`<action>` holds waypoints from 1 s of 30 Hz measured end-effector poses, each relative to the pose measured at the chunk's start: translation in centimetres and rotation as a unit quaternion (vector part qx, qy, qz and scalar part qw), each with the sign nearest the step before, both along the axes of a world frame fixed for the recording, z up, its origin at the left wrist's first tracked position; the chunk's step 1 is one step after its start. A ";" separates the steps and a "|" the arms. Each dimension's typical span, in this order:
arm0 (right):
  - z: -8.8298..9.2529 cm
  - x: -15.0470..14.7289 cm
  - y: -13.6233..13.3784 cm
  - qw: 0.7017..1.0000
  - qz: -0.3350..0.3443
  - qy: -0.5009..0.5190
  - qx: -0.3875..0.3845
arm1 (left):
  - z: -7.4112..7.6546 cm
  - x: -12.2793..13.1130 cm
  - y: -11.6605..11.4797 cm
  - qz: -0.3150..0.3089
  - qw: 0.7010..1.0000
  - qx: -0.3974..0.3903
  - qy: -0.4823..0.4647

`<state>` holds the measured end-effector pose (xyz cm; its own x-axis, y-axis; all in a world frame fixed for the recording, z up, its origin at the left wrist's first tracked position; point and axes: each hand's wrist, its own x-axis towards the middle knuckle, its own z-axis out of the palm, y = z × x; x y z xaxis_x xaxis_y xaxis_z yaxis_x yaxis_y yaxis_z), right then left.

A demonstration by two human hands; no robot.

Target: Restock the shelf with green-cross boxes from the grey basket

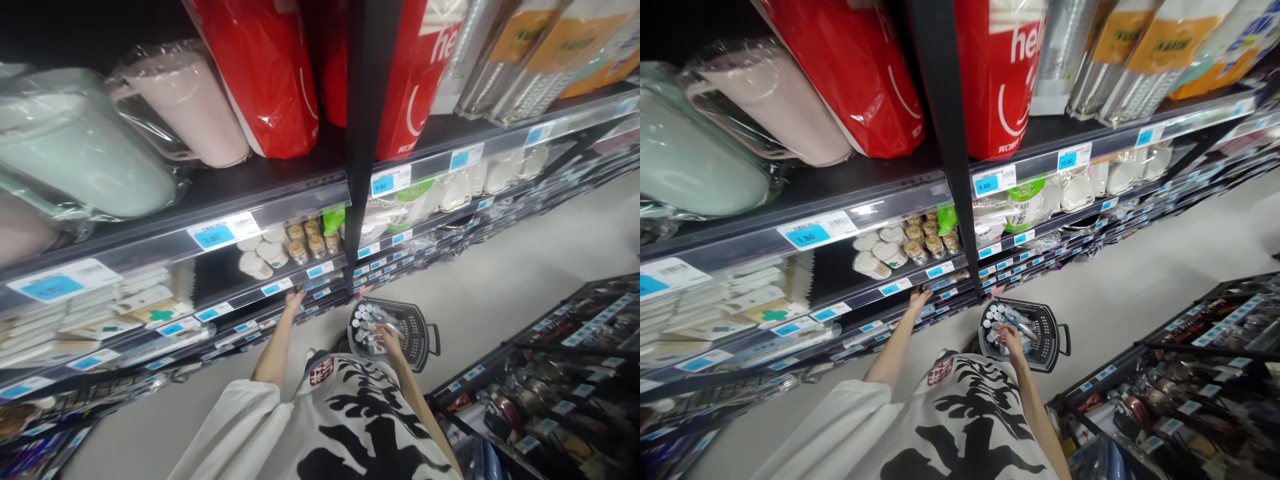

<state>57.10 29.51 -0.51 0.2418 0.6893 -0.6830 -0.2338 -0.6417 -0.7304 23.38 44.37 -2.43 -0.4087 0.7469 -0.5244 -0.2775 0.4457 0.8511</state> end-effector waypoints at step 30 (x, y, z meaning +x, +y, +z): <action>-0.6 0.1 -0.8 1.000 -0.014 -0.016 0.014 | 0.5 1.9 2.5 -0.228 0.951 0.021 0.206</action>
